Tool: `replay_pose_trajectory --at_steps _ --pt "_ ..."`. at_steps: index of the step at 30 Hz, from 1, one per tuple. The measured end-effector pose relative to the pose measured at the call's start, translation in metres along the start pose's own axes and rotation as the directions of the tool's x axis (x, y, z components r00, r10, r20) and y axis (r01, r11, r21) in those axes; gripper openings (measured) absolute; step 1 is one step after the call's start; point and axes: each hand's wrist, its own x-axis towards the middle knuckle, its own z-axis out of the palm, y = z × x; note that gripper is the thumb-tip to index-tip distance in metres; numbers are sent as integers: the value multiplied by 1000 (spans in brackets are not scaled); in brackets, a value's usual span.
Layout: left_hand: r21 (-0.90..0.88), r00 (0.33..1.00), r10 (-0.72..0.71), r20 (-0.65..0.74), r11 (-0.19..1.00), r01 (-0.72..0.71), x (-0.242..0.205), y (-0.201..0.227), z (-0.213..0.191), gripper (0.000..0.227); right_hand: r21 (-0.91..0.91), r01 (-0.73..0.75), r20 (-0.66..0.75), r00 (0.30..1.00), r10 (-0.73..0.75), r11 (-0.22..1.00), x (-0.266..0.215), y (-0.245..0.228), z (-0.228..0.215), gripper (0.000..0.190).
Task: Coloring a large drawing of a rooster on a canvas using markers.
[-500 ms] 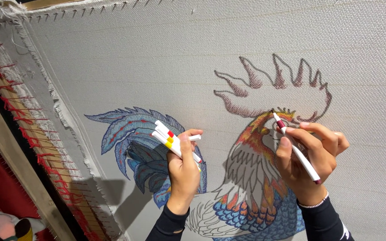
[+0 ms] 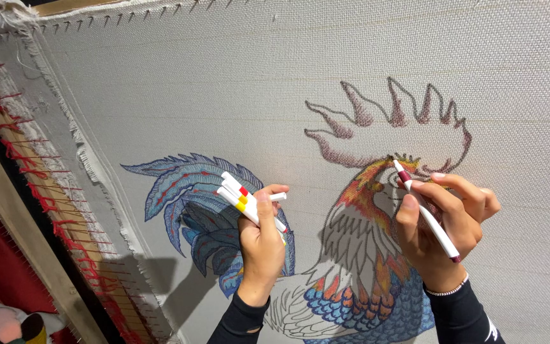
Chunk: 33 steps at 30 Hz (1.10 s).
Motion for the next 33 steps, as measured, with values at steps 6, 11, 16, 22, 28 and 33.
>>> replay_pose_trajectory --at_steps 6,11,16,22,28,33 --pt "-3 1000 13 2 1000 -13 0 -1 0 45 41 -1 5 1000 1 999 -10 8 0 12" --pt "-8 1000 17 3 1000 -17 0 -1 0 45 30 -22 11 1000 21 999 -9 7 -1 13" --pt "7 1000 5 1 1000 -5 0 -1 0 45 23 2 6 1000 -2 1000 -10 8 1 14" --pt "-2 1000 21 -14 1000 -21 0 -4 0 44 16 -11 17 1000 11 1000 -11 7 -1 14" --pt "4 1000 -4 -3 1000 4 0 -2 0 44 22 -23 5 1000 23 999 -6 4 -2 16" --pt "-9 1000 9 2 1000 -9 0 -3 0 44 28 -65 -6 998 65 997 -11 7 -1 15"
